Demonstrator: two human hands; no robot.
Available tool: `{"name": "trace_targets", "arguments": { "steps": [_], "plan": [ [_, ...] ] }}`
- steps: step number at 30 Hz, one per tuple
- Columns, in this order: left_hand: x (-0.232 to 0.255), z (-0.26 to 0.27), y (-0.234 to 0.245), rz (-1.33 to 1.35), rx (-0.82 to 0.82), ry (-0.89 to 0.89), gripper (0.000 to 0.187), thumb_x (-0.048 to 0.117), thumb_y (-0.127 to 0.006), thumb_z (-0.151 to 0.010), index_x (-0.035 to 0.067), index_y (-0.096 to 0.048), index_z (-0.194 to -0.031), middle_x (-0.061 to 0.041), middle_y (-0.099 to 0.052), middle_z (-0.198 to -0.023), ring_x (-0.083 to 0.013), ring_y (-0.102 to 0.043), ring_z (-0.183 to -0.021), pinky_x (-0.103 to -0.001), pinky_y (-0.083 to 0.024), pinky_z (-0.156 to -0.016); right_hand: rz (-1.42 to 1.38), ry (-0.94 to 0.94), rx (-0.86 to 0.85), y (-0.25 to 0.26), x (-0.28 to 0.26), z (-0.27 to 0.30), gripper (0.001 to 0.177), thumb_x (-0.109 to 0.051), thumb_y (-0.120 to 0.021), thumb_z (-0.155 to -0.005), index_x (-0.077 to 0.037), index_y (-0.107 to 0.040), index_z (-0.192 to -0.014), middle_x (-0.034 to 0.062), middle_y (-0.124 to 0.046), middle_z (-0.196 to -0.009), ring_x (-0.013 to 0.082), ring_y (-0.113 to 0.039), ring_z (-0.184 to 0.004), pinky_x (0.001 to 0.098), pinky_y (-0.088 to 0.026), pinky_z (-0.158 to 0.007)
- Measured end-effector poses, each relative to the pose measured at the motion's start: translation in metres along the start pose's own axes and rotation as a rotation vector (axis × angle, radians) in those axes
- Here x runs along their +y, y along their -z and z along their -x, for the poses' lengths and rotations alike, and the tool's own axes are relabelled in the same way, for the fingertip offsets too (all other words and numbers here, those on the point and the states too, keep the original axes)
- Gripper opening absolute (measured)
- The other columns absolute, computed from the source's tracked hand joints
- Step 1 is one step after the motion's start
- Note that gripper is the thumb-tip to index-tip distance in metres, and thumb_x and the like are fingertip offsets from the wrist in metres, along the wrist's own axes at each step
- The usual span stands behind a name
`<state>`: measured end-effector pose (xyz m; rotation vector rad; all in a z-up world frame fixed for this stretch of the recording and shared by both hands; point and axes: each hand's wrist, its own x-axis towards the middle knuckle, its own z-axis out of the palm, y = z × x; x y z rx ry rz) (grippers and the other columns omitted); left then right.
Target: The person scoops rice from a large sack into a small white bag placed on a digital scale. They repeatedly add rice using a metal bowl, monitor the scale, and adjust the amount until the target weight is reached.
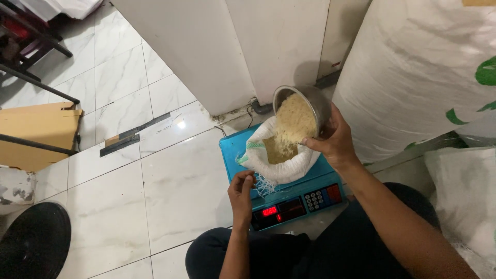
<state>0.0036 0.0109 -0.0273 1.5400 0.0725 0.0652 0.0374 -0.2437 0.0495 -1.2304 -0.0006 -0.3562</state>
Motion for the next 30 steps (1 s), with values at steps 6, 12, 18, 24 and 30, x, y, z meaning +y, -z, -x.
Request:
{"name": "trace_targets", "arguments": {
  "steps": [6,12,18,24,30],
  "plan": [
    [-0.002,-0.001,0.0,0.017,0.008,0.008,0.02,0.017,-0.063,-0.093,0.0,-0.071,-0.1,-0.015,-0.064,-0.076,-0.0219,-0.06,-0.076,-0.037,-0.05,-0.069,0.014,-0.006,-0.003,-0.002,0.0,0.001,0.108,0.007,-0.082,-0.056,-0.005,-0.032,-0.15,0.0124,-0.054,-0.129,0.0245,-0.051,-0.12,0.0418,-0.052,-0.098],
    [-0.006,-0.003,0.001,0.037,0.006,0.005,0.019,0.016,-0.062,-0.094,0.0,-0.07,-0.098,-0.015,-0.064,-0.075,-0.0214,-0.059,-0.075,-0.036,-0.049,-0.068,0.05,-0.012,0.001,-0.005,-0.005,0.001,0.109,0.005,-0.085,-0.054,-0.005,-0.033,-0.149,0.0121,-0.054,-0.128,0.0252,-0.051,-0.119,0.0437,-0.051,-0.1],
    [-0.003,-0.003,0.002,0.037,0.007,0.009,0.018,0.016,-0.062,-0.094,0.0,-0.07,-0.098,-0.015,-0.063,-0.073,-0.0202,-0.057,-0.074,-0.036,-0.048,-0.068,0.111,-0.014,-0.02,-0.005,-0.006,0.002,0.11,0.006,-0.083,-0.055,-0.004,-0.029,-0.15,0.015,-0.053,-0.128,0.0275,-0.051,-0.119,0.0471,-0.05,-0.1],
    [-0.001,-0.003,0.002,0.021,0.005,0.007,0.019,0.017,-0.062,-0.093,0.0,-0.071,-0.098,-0.015,-0.063,-0.073,-0.0211,-0.058,-0.074,-0.036,-0.049,-0.069,0.137,-0.008,-0.033,-0.004,-0.003,0.003,0.111,0.006,-0.083,-0.056,-0.003,-0.027,-0.151,0.0145,-0.054,-0.127,0.0264,-0.052,-0.118,0.0469,-0.051,-0.097],
    [0.006,-0.002,0.001,0.021,0.009,0.005,0.02,0.017,-0.061,-0.093,0.0,-0.07,-0.098,-0.015,-0.063,-0.073,-0.0211,-0.058,-0.075,-0.036,-0.049,-0.069,0.137,0.0,-0.042,0.001,0.006,0.001,0.112,0.005,-0.084,-0.056,-0.004,-0.027,-0.151,0.0145,-0.054,-0.128,0.0265,-0.053,-0.119,0.0481,-0.051,-0.097]
  ]
}}
